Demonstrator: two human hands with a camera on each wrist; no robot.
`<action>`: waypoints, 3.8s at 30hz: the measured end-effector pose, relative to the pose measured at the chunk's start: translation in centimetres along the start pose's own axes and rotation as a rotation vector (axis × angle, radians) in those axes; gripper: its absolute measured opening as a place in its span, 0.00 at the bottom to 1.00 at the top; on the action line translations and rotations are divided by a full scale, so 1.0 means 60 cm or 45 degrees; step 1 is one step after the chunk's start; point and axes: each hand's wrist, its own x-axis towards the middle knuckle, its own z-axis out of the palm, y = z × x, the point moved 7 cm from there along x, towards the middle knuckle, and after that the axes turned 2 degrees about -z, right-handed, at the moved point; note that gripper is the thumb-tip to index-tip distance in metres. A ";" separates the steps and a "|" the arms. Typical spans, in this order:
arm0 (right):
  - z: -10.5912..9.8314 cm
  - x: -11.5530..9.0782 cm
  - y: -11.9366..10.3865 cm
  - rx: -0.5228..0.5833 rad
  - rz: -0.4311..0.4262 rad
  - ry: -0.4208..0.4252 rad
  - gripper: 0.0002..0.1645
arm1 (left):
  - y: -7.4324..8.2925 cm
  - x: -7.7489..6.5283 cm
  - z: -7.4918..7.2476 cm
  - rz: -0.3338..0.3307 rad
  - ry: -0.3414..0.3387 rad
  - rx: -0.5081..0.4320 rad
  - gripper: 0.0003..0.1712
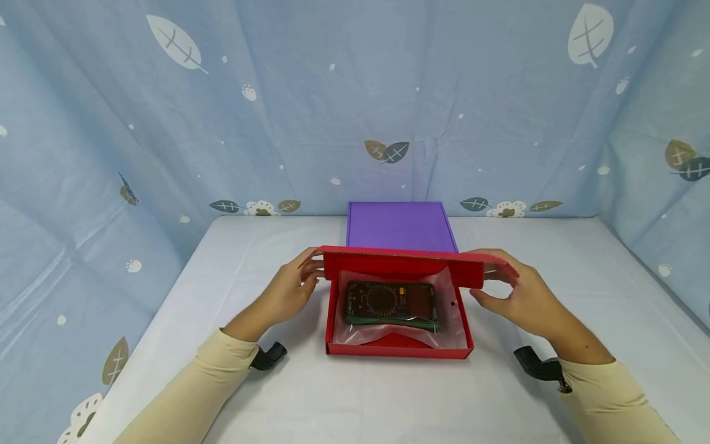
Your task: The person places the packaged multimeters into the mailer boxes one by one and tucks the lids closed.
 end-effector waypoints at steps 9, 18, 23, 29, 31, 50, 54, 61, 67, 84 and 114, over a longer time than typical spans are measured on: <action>-0.002 -0.002 0.002 -0.008 0.017 0.003 0.38 | -0.001 -0.002 -0.003 -0.064 0.000 0.055 0.27; -0.002 -0.003 0.015 -0.010 0.143 0.008 0.27 | -0.009 -0.003 -0.005 -0.153 -0.007 0.032 0.26; 0.002 -0.005 0.019 0.098 0.142 0.006 0.25 | -0.009 -0.003 -0.005 -0.158 -0.015 0.030 0.22; 0.006 -0.004 0.017 0.191 0.085 -0.013 0.20 | -0.013 -0.001 -0.002 -0.136 -0.015 -0.014 0.17; 0.007 -0.004 0.016 0.224 0.072 -0.020 0.20 | -0.016 0.000 -0.002 -0.142 -0.014 -0.027 0.17; 0.014 -0.010 0.029 0.333 0.169 -0.076 0.17 | -0.025 0.003 -0.006 -0.168 -0.024 -0.064 0.22; 0.012 -0.011 0.033 0.223 0.211 -0.061 0.16 | -0.024 0.001 -0.007 -0.156 -0.020 -0.058 0.22; 0.013 -0.012 0.034 0.247 0.211 -0.071 0.17 | -0.025 0.002 -0.006 -0.167 -0.028 -0.079 0.19; 0.014 -0.012 0.036 0.173 0.203 -0.071 0.17 | -0.025 0.001 -0.004 -0.159 -0.050 -0.103 0.16; 0.023 -0.012 0.042 0.034 0.233 -0.123 0.16 | -0.015 -0.002 0.003 -0.174 -0.117 0.022 0.18; 0.036 -0.015 0.041 0.063 0.073 -0.227 0.20 | -0.008 -0.019 0.011 -0.303 -0.393 0.087 0.32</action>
